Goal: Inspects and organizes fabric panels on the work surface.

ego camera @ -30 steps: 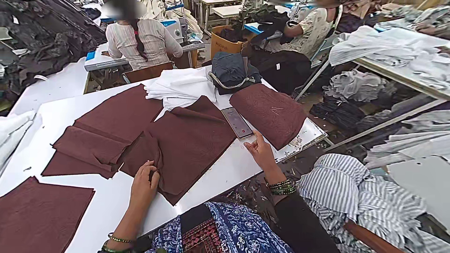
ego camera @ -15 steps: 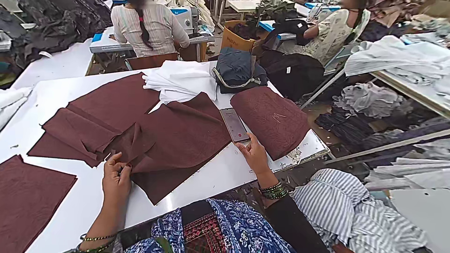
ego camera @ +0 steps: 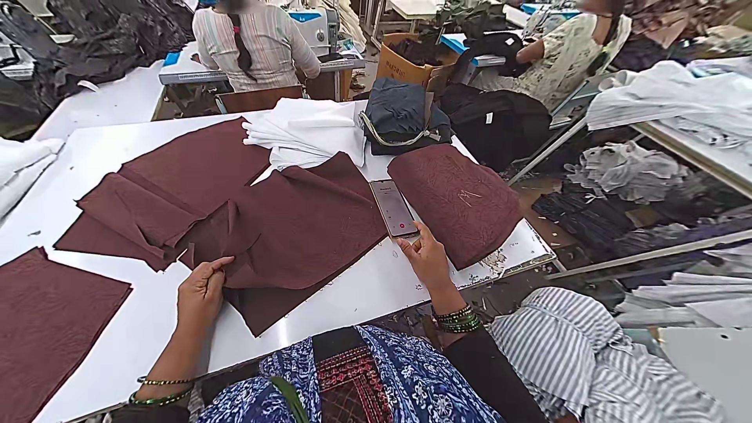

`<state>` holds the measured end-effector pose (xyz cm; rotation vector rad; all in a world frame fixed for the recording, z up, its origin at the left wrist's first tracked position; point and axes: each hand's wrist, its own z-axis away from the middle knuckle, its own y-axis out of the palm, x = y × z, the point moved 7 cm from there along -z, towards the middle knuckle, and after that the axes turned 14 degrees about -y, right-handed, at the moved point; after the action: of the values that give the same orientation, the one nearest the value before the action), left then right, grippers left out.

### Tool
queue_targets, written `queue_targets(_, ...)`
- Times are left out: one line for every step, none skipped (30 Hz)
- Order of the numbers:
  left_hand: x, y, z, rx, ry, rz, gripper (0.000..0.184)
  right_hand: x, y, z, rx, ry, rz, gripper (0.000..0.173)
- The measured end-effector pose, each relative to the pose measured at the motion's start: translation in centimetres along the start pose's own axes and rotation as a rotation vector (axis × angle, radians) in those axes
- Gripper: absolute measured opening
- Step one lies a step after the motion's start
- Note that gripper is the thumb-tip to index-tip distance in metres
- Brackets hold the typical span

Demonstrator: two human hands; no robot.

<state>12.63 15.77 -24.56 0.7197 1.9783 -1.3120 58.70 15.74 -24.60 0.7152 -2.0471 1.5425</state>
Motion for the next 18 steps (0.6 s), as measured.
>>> queue_targets(-0.01,-0.04,0.04,-0.003,-0.005,0.0,0.039,-0.02,0.05,-0.01,-0.02,-0.019,0.003,0.064)
queue_targets(0.02,-0.07,0.07,-0.001,-0.009,0.001,0.039,-0.01,0.09,0.02,-0.038,-0.038,0.005,0.062)
queue_targets(0.01,-0.11,0.1,-0.002,-0.009,0.005,0.039,0.02,0.12,0.04,-0.052,-0.053,0.005,0.061)
queue_targets(0.03,-0.14,0.12,-0.004,-0.009,0.01,0.039,0.01,0.15,0.09,-0.064,-0.064,0.007,0.059)
queue_targets(0.13,-0.17,0.11,-0.003,-0.007,0.016,0.039,0.01,0.17,0.13,-0.074,-0.072,0.007,0.057)
queue_targets(0.29,-0.18,0.07,-0.001,-0.008,0.023,0.039,0.02,0.17,0.16,-0.082,-0.075,0.008,0.056)
queue_targets(0.39,-0.18,0.02,-0.001,-0.009,0.031,0.039,0.05,0.14,0.17,-0.089,-0.078,0.011,0.055)
queue_targets(0.43,-0.17,-0.01,0.001,-0.012,0.034,0.039,0.07,0.13,0.22,-0.092,-0.079,0.015,0.054)
queue_targets(0.43,-0.15,-0.03,0.001,-0.014,0.037,0.039,0.07,0.11,0.25,-0.097,-0.082,0.021,0.053)
queue_targets(0.42,-0.14,-0.05,0.001,-0.014,0.036,0.039,0.07,0.1,0.25,-0.102,-0.083,0.022,0.052)
queue_targets(0.36,-0.14,-0.1,0.003,-0.012,0.036,0.039,0.04,0.11,0.24,-0.105,-0.083,0.019,0.051)
queue_targets(0.31,-0.16,-0.15,0.004,-0.008,0.036,0.038,0.0,0.13,0.23,-0.105,-0.08,0.017,0.051)
queue_targets(0.27,-0.17,-0.19,0.004,-0.004,0.035,0.038,-0.04,0.15,0.22,-0.103,-0.077,0.016,0.051)
queue_targets(0.26,-0.17,-0.22,0.008,-0.001,0.036,0.038,-0.1,0.18,0.19,-0.098,-0.072,0.018,0.051)
queue_targets(0.28,-0.16,-0.24,0.008,-0.004,0.038,0.038,-0.16,0.22,0.17,-0.094,-0.066,0.018,0.052)
queue_targets(0.29,-0.16,-0.25,0.005,-0.006,0.043,0.038,-0.2,0.23,0.13,-0.094,-0.061,0.018,0.053)
queue_targets(0.32,-0.16,-0.25,0.005,-0.01,0.045,0.038,-0.22,0.24,0.09,-0.091,-0.055,0.017,0.054)
queue_targets(0.35,-0.18,-0.27,0.006,-0.013,0.047,0.038,-0.2,0.23,0.05,-0.089,-0.051,0.018,0.056)
